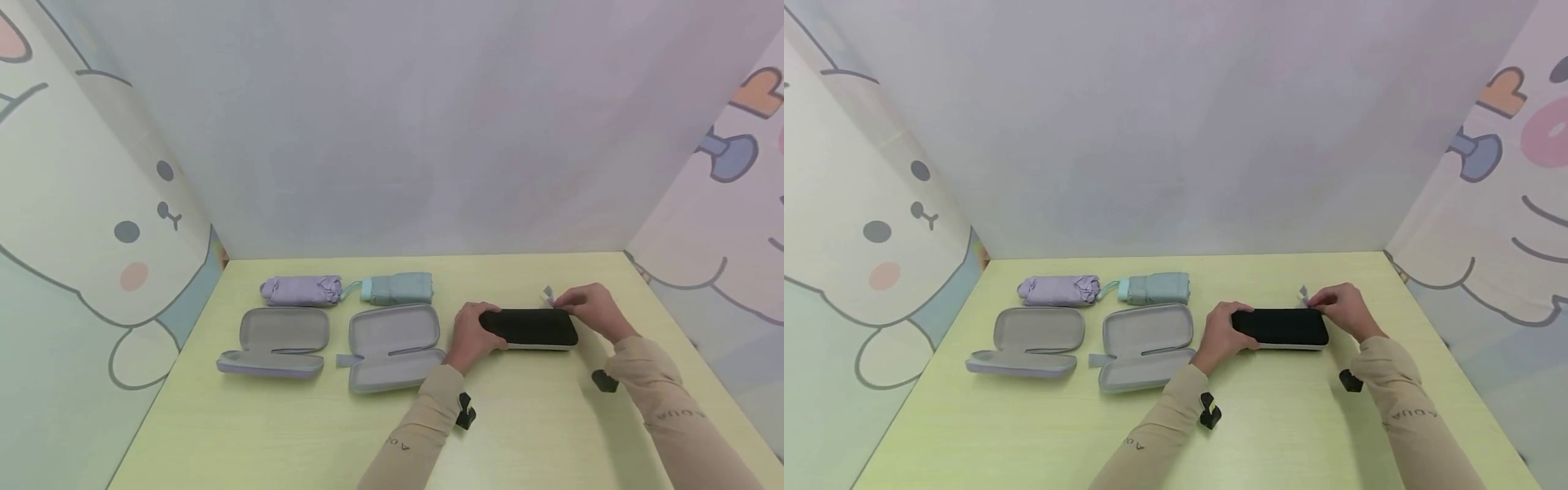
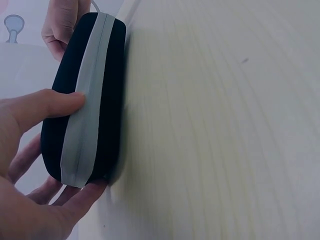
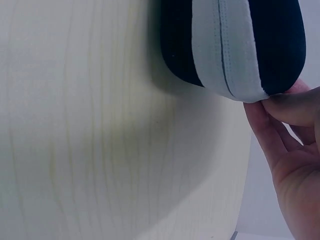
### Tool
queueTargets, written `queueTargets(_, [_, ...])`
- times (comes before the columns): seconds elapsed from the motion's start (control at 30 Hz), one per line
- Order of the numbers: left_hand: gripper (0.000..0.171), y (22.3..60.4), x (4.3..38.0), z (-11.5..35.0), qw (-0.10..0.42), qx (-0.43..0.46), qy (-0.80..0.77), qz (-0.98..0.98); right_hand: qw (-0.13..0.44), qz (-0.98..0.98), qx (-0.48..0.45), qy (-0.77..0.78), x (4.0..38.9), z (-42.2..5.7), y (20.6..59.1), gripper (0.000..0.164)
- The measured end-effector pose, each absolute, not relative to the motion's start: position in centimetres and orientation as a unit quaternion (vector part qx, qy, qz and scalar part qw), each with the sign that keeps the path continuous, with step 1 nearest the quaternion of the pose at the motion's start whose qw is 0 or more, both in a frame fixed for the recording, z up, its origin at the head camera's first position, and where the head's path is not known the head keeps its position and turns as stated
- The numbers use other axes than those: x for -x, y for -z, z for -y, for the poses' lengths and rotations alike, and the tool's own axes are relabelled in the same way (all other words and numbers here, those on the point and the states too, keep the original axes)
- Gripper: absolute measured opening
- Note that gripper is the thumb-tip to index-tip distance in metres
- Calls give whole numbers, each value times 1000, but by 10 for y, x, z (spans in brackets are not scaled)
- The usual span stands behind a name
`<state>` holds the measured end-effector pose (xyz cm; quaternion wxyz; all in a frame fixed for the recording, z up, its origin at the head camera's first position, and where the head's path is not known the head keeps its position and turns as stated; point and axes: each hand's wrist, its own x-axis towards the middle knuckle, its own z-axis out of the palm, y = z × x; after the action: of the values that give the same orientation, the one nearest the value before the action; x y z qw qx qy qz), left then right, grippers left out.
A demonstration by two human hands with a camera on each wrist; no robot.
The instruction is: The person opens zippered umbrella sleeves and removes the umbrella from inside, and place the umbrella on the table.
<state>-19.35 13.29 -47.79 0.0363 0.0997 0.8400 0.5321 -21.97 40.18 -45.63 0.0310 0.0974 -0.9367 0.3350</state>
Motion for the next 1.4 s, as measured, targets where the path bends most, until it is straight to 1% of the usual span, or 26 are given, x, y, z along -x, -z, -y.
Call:
queueTargets(0.1, [53,478,193,-133,41,-95,-531,-841,48,946,-102,-304,219,-401,457,7])
queueTargets(0.2, [53,478,193,-133,40,-95,-533,-840,53,952,-98,-285,218,-402,459,7])
queueTargets(0.37, [52,477,193,-132,36,-97,-535,-839,48,953,-86,-285,216,-402,460,6])
queueTargets(0.83, [50,477,193,-131,37,-96,-533,-840,26,950,-43,-309,208,-403,459,8])
queueTargets(1.07, [51,475,192,-131,43,-87,-539,-837,48,947,-38,-315,203,-405,461,8])
queueTargets(1.23, [50,474,192,-131,47,-80,-539,-837,45,945,-27,-322,200,-404,460,10])
queueTargets(1.4, [50,475,191,-131,49,-78,-537,-838,60,946,-27,-317,196,-404,459,9])
